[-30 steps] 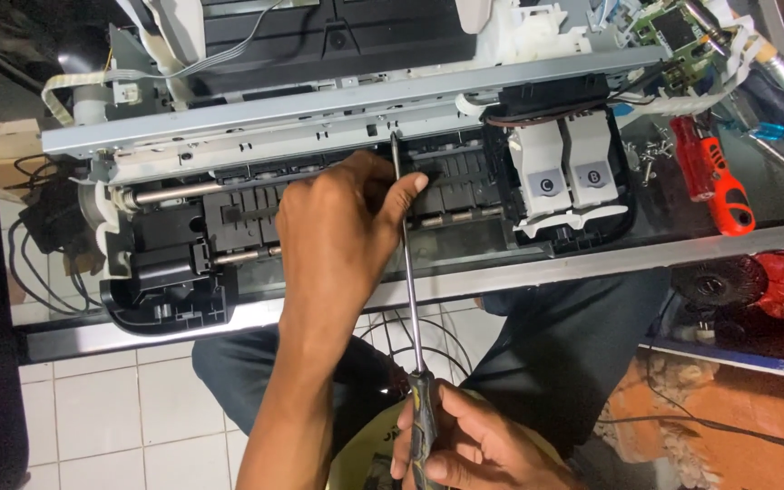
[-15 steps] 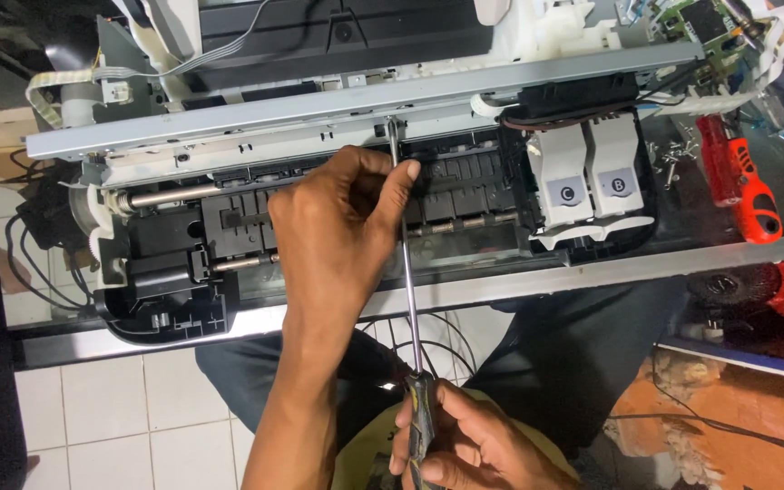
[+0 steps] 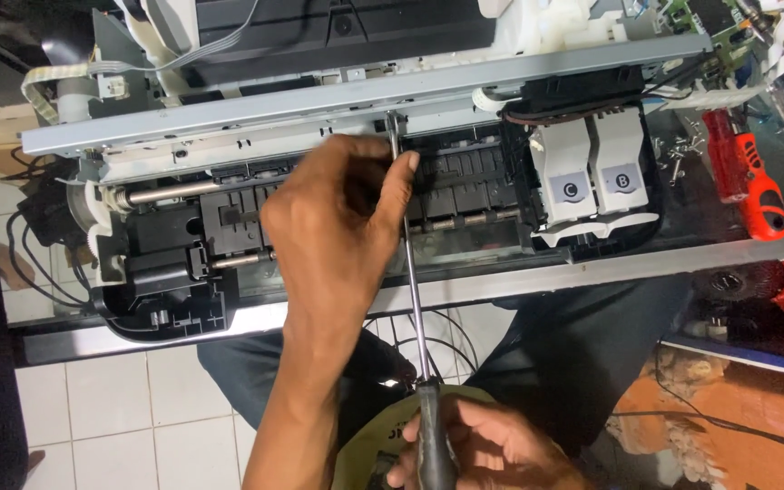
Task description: The person uses a screwdriver to remove screws from the internal frame of a disassembled printer, then disconnects a white ribbon cable and removes a metal bracket. The work is performed on a glass table with tools and parts nearby.
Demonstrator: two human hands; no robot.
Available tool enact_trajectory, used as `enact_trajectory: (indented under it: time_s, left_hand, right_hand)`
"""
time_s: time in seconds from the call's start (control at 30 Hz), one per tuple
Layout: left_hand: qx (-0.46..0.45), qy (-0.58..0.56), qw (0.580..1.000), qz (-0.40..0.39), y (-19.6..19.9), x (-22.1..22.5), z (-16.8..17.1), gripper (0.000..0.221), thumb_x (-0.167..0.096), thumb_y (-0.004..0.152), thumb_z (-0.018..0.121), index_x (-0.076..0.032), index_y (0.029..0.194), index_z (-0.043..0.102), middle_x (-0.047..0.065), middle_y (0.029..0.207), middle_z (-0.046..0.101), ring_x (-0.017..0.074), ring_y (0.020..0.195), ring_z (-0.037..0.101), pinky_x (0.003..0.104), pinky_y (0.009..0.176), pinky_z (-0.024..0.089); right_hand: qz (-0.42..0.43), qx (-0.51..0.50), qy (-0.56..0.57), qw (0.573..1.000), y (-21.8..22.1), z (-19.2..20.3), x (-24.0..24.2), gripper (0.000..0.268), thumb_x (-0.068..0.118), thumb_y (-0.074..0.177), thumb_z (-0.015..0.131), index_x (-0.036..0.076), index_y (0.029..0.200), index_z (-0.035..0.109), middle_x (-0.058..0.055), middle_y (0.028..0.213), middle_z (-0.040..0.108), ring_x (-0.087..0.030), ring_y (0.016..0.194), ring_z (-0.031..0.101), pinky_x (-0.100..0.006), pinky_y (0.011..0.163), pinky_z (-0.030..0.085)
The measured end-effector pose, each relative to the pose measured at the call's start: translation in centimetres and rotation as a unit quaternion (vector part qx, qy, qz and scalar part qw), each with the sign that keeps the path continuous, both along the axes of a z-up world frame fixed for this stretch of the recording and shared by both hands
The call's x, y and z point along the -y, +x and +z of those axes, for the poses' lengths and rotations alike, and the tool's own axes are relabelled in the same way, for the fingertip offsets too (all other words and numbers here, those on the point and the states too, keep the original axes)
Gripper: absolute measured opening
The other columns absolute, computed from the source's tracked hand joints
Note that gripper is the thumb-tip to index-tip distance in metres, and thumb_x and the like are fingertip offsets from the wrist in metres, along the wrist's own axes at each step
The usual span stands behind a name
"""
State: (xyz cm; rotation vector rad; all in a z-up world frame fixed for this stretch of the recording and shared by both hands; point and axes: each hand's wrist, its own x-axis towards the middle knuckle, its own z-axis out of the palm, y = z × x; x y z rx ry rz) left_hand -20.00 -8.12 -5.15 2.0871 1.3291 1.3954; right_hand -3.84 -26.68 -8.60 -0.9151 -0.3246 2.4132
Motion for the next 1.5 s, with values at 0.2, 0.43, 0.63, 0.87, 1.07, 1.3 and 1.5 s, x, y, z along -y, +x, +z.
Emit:
enact_trajectory:
  time_s: [0.2, 0.43, 0.63, 0.87, 1.07, 1.3, 1.5]
  left_hand:
    - [-0.211, 0.191, 0.948, 0.144, 0.4, -1.2, 0.9, 0.047, 0.020, 0.088, 0.056, -0.003, 0.127, 0.069, 0.015, 0.129, 0.061, 0.0362, 0.120, 0.049, 0.045, 0.100, 0.044]
    - [-0.210, 0.180, 0.959, 0.068, -0.4, -2.1, 1.0, 0.038, 0.016, 0.097, 0.056, -0.002, 0.129, 0.062, 0.015, 0.120, 0.062, 0.0337, 0.109, 0.057, 0.052, 0.107, 0.044]
    - [-0.211, 0.160, 0.964, 0.027, -1.3, -2.5, 0.4, 0.059, 0.017, 0.086, 0.067, -0.005, 0.139, 0.055, 0.014, 0.125, 0.062, 0.0314, 0.111, 0.052, 0.045, 0.093, 0.037]
    - [-0.206, 0.136, 0.969, 0.014, -1.5, -2.1, 0.9, 0.058, 0.022, 0.086, 0.064, -0.003, 0.137, 0.056, 0.015, 0.127, 0.060, 0.0333, 0.111, 0.052, 0.046, 0.095, 0.039]
    - [-0.196, 0.140, 0.971, 0.000, -1.2, -2.2, 1.2, 0.063, 0.020, 0.084, 0.063, -0.003, 0.142, 0.053, 0.015, 0.128, 0.058, 0.0341, 0.112, 0.052, 0.047, 0.097, 0.038]
    - [-0.202, 0.151, 0.967, 0.028, -1.1, -2.0, 0.8, 0.077, 0.031, 0.066, 0.056, -0.003, 0.136, 0.055, 0.016, 0.126, 0.057, 0.0336, 0.110, 0.053, 0.047, 0.095, 0.040]
    - [-0.205, 0.153, 0.966, 0.045, -0.9, -2.6, -0.1, 0.079, 0.032, 0.065, 0.054, -0.006, 0.133, 0.060, 0.012, 0.116, 0.054, 0.0267, 0.100, 0.044, 0.041, 0.088, 0.034]
  right_hand:
    - [-0.052, -0.060, -0.014, 0.997, -0.1, -0.8, 0.4, 0.078, 0.032, 0.071, 0.097, -0.003, 0.126, 0.053, -0.031, 0.111, 0.068, -0.039, 0.108, 0.070, -0.043, 0.098, 0.055]
    - [-0.027, -0.046, -0.021, 0.998, -0.2, -1.1, 0.2, 0.089, 0.044, 0.070, 0.092, -0.010, 0.133, 0.060, -0.021, 0.113, 0.072, -0.026, 0.104, 0.072, -0.034, 0.097, 0.055]
    - [-0.051, -0.048, -0.018, 0.997, -1.8, -1.9, 0.0, 0.069, 0.027, 0.070, 0.094, -0.009, 0.118, 0.062, -0.026, 0.110, 0.071, -0.028, 0.099, 0.072, -0.033, 0.089, 0.054]
    - [-0.141, 0.219, 0.109, 0.959, -0.9, -0.4, -0.3, 0.045, 0.031, 0.072, 0.086, -0.008, 0.088, 0.072, -0.020, 0.069, 0.073, -0.026, 0.058, 0.069, -0.034, 0.057, 0.053]
    - [-0.186, 0.208, 0.183, 0.943, -1.9, -1.8, -1.2, 0.032, 0.028, 0.094, 0.066, 0.000, 0.080, 0.059, -0.013, 0.054, 0.057, -0.021, 0.047, 0.051, -0.034, 0.049, 0.040]
    - [-0.209, -0.079, -0.006, 0.975, -3.4, -1.9, -0.6, 0.035, 0.039, 0.102, 0.060, 0.007, 0.093, 0.047, -0.006, 0.058, 0.035, -0.013, 0.035, 0.025, -0.027, 0.029, 0.016]
    - [-0.178, 0.035, 0.037, 0.983, -4.1, -0.4, -1.3, 0.040, 0.045, 0.103, 0.054, 0.008, 0.090, 0.048, -0.005, 0.059, 0.032, -0.013, 0.035, 0.028, -0.026, 0.031, 0.023]
